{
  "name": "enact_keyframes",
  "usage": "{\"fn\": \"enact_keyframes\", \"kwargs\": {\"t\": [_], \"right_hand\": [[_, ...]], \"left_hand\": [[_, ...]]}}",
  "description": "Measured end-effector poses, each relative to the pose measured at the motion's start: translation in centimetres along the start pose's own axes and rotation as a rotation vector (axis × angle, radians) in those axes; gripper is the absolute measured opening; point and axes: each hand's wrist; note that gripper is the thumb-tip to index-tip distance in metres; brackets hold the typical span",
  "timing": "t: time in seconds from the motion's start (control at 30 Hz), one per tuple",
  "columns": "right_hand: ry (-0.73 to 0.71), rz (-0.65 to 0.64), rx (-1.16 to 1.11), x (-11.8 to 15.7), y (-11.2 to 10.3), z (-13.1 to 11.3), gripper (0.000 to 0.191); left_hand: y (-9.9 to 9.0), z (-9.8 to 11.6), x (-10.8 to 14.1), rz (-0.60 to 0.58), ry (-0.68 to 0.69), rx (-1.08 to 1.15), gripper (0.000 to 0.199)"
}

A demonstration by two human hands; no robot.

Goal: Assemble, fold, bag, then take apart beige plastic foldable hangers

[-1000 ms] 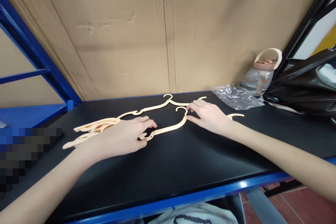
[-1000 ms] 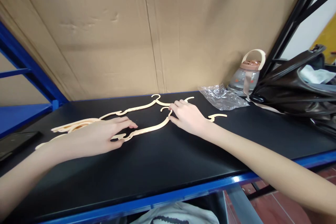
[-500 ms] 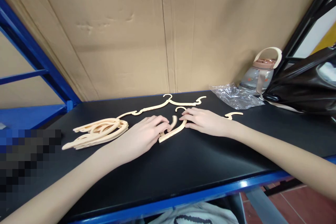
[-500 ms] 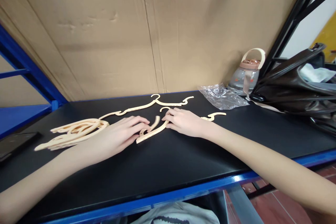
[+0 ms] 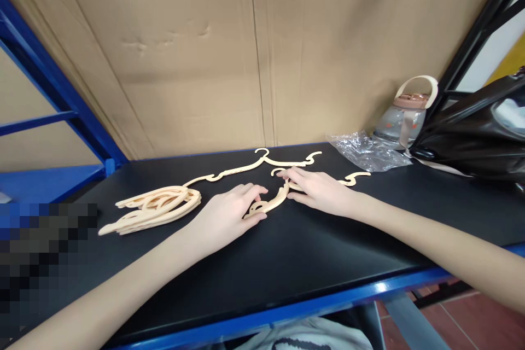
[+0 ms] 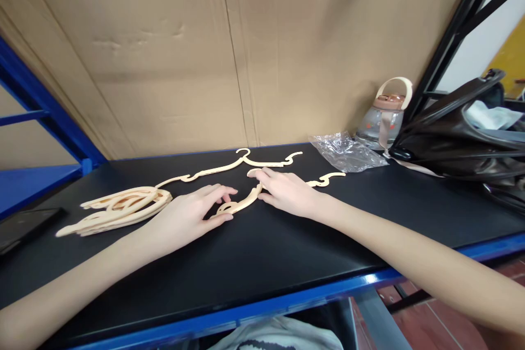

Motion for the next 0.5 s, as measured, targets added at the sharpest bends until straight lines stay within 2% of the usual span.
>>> {"fn": "enact_keyframes", "kwargs": {"t": [0.13,0.23,0.37,0.43,0.5], "right_hand": [[-0.071,0.082,0.172,0.2,-0.8,-0.1,0.037],[0.008,0.137,0.376,0.5,-2.0,-0.5,0.027],[0.246,-0.028,0.559,1.3,-2.9,-0.9,0.028],[0.291,-0.108,0.6,1.6,-2.8,-1.0,0.031],[0.278,-0.131,0.598,1.7,-2.5,-1.1,0.032]], "left_hand": [[0.0,-0.7,0.0,0.02,-0.078,0.002,0.029],[-0.2,-1.5,0.1,-0.004,-0.107,-0.019,0.03],[-0.2,-2.2,0.2,-0.011,-0.109,-0.056,0.028],[-0.2,-2.3,0.2,-0.019,-0.109,-0.064,0.026],[-0.4,-2.2,0.2,-0.026,-0.085,-0.051,0.025]]}}
Point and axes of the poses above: each hand's wrist, its own x-axis away from the middle knuckle, its own y-axis out of the palm, z = x × y, and after that the axes turned 15 degrees about y, right-handed
